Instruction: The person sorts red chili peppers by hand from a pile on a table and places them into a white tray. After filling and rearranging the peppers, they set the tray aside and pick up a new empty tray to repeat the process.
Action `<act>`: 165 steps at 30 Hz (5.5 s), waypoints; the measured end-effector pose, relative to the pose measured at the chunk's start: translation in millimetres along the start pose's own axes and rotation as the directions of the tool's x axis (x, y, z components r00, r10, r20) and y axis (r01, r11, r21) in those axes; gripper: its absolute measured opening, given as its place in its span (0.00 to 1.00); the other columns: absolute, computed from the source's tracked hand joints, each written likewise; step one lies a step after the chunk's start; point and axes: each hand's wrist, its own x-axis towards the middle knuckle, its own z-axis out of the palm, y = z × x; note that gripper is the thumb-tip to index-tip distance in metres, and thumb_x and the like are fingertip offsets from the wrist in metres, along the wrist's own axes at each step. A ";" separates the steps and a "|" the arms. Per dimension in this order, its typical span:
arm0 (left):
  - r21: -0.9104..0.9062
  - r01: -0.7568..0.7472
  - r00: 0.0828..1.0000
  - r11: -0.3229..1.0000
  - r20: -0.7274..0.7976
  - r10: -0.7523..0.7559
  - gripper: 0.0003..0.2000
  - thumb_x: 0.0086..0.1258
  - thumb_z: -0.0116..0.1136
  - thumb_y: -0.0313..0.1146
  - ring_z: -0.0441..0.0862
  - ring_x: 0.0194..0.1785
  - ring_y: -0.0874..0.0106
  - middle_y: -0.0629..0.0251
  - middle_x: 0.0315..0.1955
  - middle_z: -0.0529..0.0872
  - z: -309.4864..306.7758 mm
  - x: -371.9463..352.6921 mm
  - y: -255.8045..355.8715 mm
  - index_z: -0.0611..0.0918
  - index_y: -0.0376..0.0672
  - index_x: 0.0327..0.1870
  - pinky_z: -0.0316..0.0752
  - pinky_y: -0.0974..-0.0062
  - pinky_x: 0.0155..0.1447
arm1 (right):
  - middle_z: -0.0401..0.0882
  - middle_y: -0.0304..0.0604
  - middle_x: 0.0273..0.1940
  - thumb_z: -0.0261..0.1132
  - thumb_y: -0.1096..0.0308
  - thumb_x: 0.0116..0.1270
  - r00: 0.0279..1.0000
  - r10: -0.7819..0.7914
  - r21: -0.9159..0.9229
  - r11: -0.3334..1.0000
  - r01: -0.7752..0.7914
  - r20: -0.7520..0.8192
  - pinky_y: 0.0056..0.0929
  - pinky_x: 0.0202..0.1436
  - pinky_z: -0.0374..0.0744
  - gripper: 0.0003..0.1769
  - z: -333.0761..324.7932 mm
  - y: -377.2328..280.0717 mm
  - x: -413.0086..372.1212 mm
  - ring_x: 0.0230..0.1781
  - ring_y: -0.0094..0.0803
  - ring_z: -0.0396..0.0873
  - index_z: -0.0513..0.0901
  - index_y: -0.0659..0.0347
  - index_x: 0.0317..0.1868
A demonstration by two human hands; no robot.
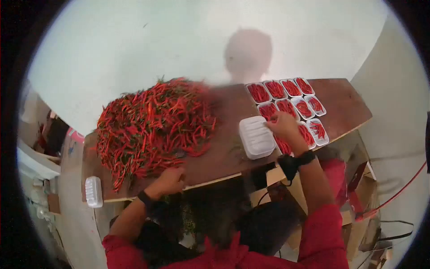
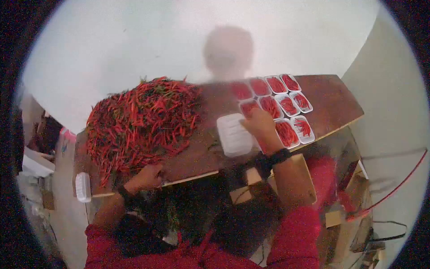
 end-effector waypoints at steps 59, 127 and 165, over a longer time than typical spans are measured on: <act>-0.991 -0.036 0.991 0.128 -0.053 -0.125 0.14 0.64 0.47 0.28 0.75 0.31 0.77 0.66 0.32 0.79 -14.2 -27.0 -11.8 0.73 0.37 0.50 0.71 0.78 0.33 | 0.75 0.34 0.40 0.62 0.58 0.62 0.760 -0.399 0.787 0.571 -0.232 0.514 0.23 0.34 0.75 0.27 100.8 -173.8 -74.5 0.34 0.21 0.74 0.69 0.59 0.59; 0.195 0.059 0.901 0.979 -0.433 0.032 0.11 0.57 0.57 0.32 0.77 0.43 0.52 0.54 0.37 0.77 -11.3 -18.6 -88.4 0.76 0.41 0.40 0.73 0.56 0.44 | 0.79 0.45 0.24 0.63 0.62 0.55 0.735 -0.251 0.101 0.965 0.242 0.630 0.31 0.30 0.75 0.16 148.4 -148.9 -47.3 0.24 0.27 0.77 0.82 0.68 0.36; 0.108 -0.009 0.898 0.994 -0.437 0.056 0.15 0.58 0.58 0.33 0.77 0.45 0.54 0.56 0.37 0.77 -20.3 -27.5 -45.7 0.75 0.42 0.47 0.74 0.57 0.46 | 0.80 0.47 0.35 0.64 0.64 0.54 0.888 -0.372 -0.027 0.919 0.393 0.270 0.42 0.41 0.76 0.08 122.6 -191.7 -73.8 0.37 0.46 0.79 0.84 0.56 0.34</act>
